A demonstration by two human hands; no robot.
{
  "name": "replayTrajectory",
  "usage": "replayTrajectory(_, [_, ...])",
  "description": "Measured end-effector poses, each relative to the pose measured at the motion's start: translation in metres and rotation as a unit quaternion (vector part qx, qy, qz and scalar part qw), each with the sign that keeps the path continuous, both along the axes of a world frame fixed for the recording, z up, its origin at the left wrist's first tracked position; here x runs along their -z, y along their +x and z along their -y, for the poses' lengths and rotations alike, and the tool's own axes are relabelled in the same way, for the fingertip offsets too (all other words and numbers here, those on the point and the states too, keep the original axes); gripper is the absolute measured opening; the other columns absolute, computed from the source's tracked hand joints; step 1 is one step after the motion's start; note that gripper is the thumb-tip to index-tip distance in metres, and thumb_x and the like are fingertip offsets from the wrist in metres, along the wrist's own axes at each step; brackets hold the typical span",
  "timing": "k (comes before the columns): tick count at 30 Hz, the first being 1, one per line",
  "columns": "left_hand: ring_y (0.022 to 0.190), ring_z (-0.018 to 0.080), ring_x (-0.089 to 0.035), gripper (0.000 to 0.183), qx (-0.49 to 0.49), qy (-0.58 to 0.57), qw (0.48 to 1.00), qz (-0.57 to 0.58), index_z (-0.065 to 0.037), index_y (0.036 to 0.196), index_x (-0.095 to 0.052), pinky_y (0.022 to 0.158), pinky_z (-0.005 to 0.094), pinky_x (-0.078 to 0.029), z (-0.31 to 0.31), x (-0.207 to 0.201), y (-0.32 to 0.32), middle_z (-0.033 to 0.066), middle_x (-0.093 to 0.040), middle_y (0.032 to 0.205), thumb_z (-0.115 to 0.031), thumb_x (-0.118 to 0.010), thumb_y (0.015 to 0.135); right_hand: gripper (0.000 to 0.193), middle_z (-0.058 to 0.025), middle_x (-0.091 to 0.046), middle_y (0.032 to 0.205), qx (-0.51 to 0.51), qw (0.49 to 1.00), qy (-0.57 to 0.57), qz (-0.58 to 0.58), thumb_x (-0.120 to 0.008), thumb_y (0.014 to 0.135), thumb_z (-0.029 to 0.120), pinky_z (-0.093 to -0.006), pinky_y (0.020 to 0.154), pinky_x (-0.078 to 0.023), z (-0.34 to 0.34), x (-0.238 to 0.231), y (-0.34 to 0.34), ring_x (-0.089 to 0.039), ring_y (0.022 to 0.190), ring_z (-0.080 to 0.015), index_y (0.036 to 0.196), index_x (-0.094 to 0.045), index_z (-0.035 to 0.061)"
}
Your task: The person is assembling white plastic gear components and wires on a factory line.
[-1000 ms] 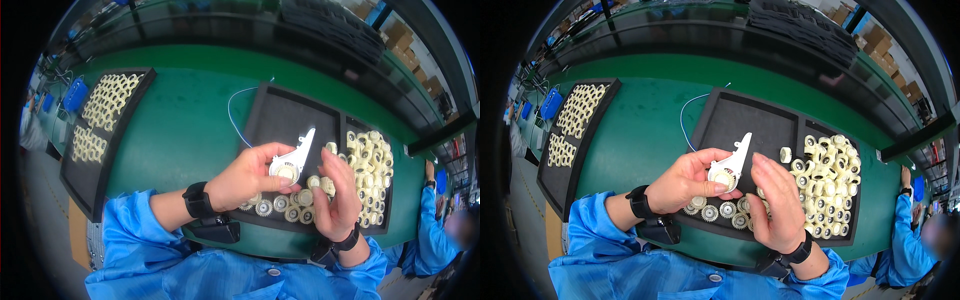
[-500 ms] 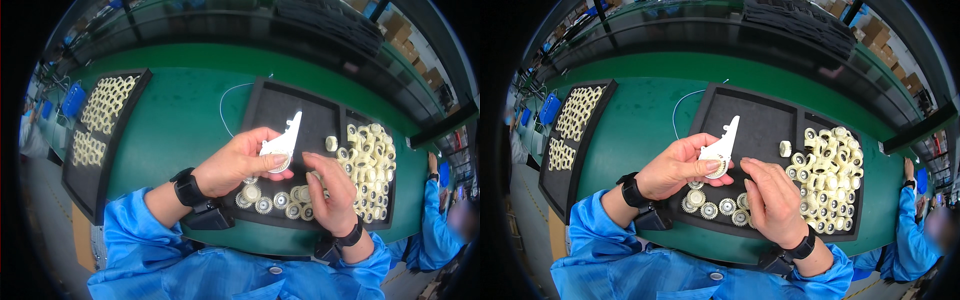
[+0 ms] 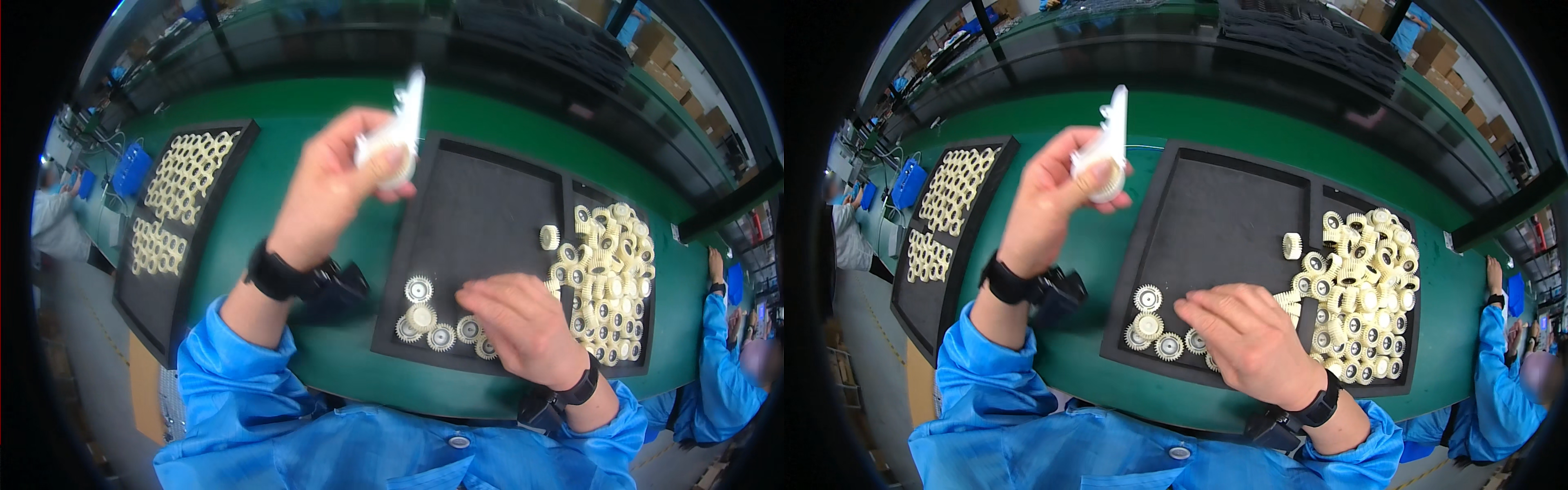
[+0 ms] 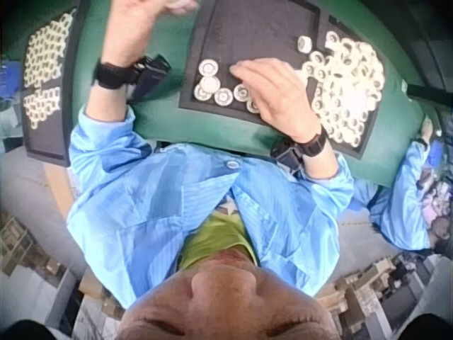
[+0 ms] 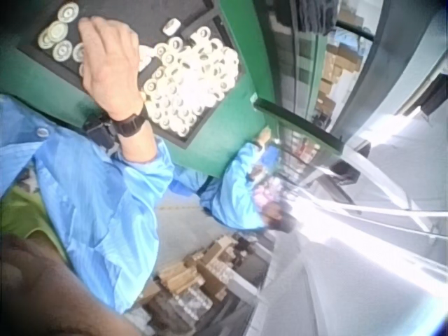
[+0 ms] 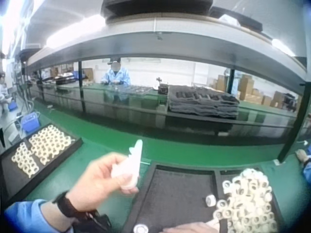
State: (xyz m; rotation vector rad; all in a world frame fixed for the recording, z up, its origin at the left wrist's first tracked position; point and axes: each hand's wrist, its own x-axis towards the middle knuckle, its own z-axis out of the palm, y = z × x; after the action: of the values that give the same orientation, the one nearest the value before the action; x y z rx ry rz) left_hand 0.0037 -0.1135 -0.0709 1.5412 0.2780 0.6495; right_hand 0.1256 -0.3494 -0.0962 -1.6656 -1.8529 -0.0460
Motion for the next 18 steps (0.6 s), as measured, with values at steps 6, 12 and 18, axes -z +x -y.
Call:
replayTrajectory(6, [0.08, 0.0128, -0.064, 0.028, -0.126, 0.164, 0.978, 0.001, -0.002, 0.114, -0.058, 0.068, 0.0261, -0.052, -0.088, -0.034, 0.046, 0.0059, -0.065, 0.097, -0.014, -0.063, 0.088, 0.034, -0.0094, -0.064, 0.102, -0.057, 0.996, -0.072, -0.008, -0.072, 0.07, 0.005, -0.0375, 0.081, -0.046, -0.004, -0.004, -0.004, -0.06, 0.093, -0.0266, 0.103, -0.065, 0.0036])
replayTrajectory(12, [0.08, 0.0258, -0.068, 0.028, -0.213, 0.299, 0.916, -0.162, -0.001, 0.103, -0.062, 0.072, 0.0358, -0.054, -0.181, 0.032, 0.132, 0.0192, -0.066, 0.093, -0.011, -0.066, 0.077, 0.035, -0.0056, -0.06, 0.09, -0.029, 0.99, -0.137, 0.001, -0.075, 0.064, 0.016, -0.0367, 0.082, -0.042, -0.003, -0.013, -0.004, -0.056, 0.088, -0.023, 0.096, -0.065, 0.0055])
replayTrajectory(18, [0.087, 0.0271, -0.067, 0.026, -0.108, 0.418, 0.864, -0.257, -0.007, 0.104, -0.068, 0.079, 0.0368, -0.053, -0.192, 0.073, 0.173, 0.0174, -0.067, 0.098, -0.016, -0.068, 0.08, 0.036, -0.0057, -0.063, 0.091, -0.004, 0.986, -0.167, -0.007, -0.08, 0.061, 0.022, -0.0383, 0.082, -0.043, 0.001, -0.013, 0.0, -0.058, 0.086, -0.0246, 0.091, -0.066, 0.0077])
